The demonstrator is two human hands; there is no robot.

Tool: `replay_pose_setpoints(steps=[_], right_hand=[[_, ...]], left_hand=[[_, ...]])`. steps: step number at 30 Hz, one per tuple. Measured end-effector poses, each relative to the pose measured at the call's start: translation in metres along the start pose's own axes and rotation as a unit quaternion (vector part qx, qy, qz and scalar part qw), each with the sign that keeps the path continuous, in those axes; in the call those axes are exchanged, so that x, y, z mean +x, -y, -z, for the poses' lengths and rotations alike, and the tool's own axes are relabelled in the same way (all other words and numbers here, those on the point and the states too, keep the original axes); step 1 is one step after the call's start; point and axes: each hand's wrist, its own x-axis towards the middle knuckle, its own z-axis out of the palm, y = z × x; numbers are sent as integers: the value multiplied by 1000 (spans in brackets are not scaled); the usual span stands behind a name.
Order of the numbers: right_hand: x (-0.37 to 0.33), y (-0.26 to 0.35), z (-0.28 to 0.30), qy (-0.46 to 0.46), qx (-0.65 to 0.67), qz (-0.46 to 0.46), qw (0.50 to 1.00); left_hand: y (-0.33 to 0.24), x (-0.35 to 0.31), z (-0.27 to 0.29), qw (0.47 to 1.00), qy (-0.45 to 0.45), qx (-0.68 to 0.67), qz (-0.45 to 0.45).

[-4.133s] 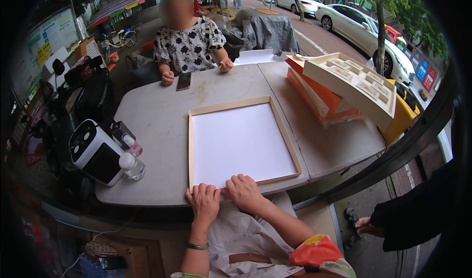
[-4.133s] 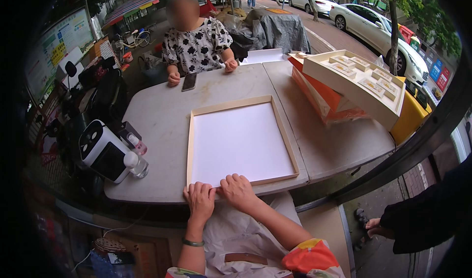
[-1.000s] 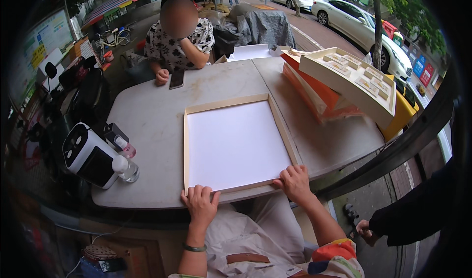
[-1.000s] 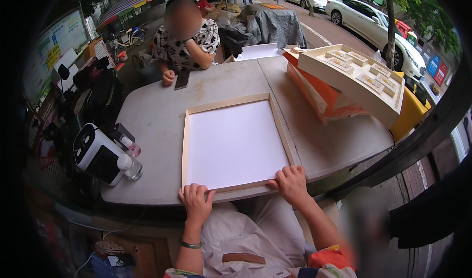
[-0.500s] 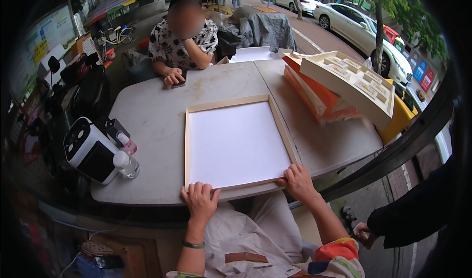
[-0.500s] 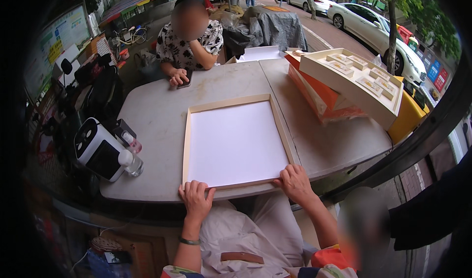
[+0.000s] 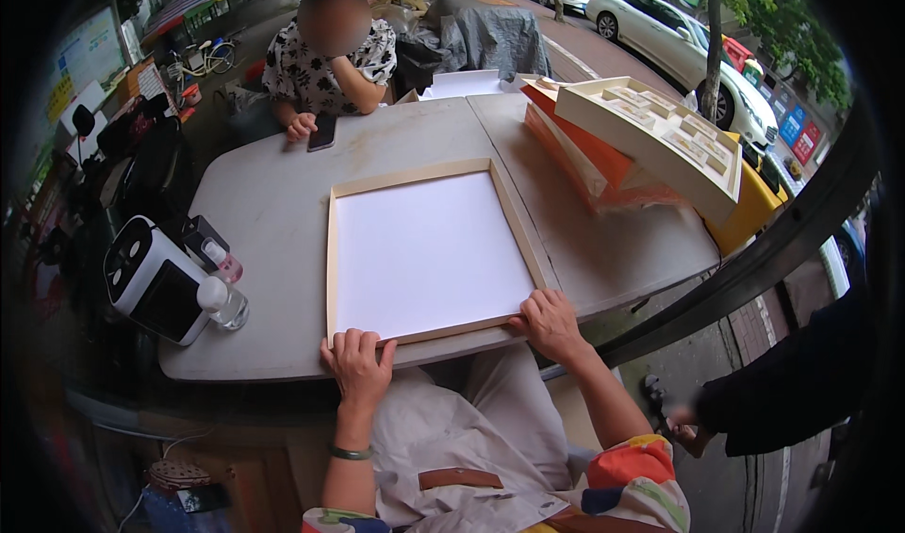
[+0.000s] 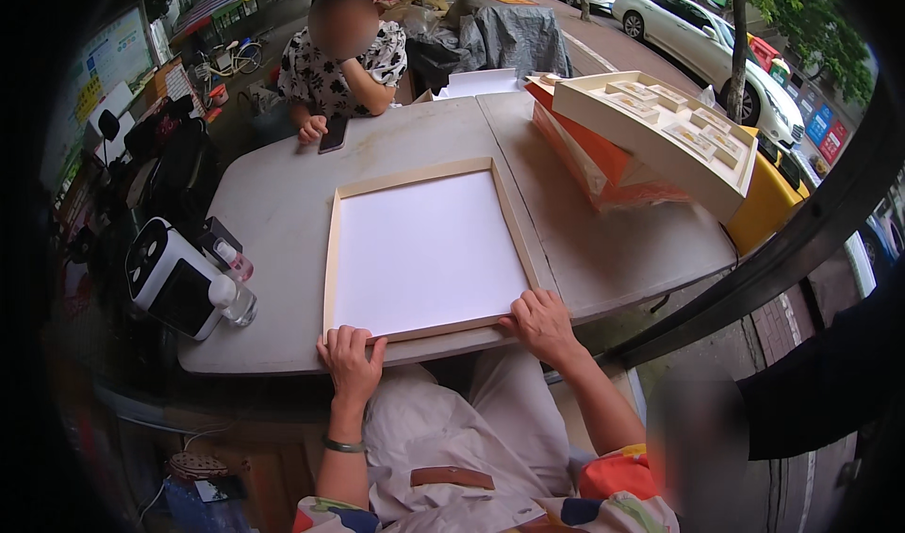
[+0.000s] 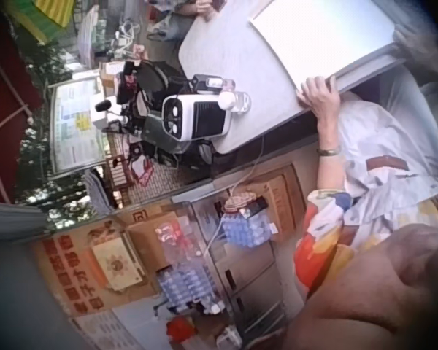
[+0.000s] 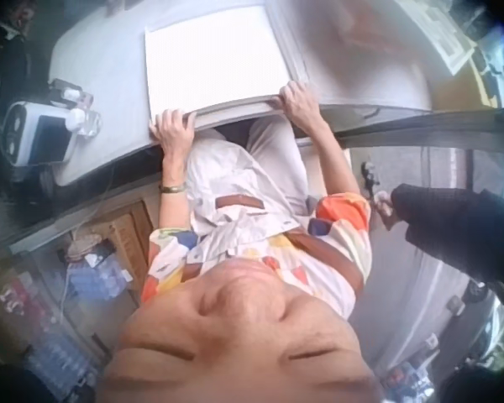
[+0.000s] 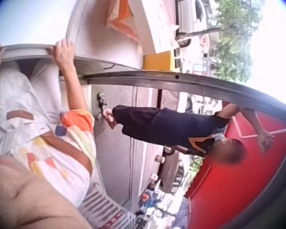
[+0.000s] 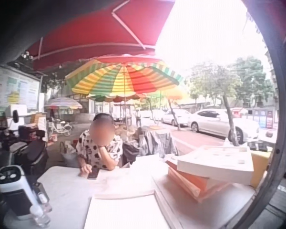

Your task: The person assembles a wooden picture frame by placing a white backing sheet inside the frame and securing it. They then insert a floral-patterned artwork into the frame and close it with a decorative lid.

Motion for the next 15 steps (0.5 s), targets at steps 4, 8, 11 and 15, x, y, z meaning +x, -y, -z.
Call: replay_pose_setpoints(steps=[4, 8, 11, 15], right_hand=[[12, 6, 4, -21, 22, 6, 1000], [20, 4, 5, -47, 19, 22, 998], [20, 2, 5, -70, 7, 35, 997], [18, 0, -3, -86, 1, 42, 995]], left_hand=[[9, 6, 11, 1000, -17, 14, -17], [15, 8, 9, 998, -48, 14, -29], [14, 6, 6, 997, -69, 17, -36], [14, 4, 4, 996, -76, 22, -38]])
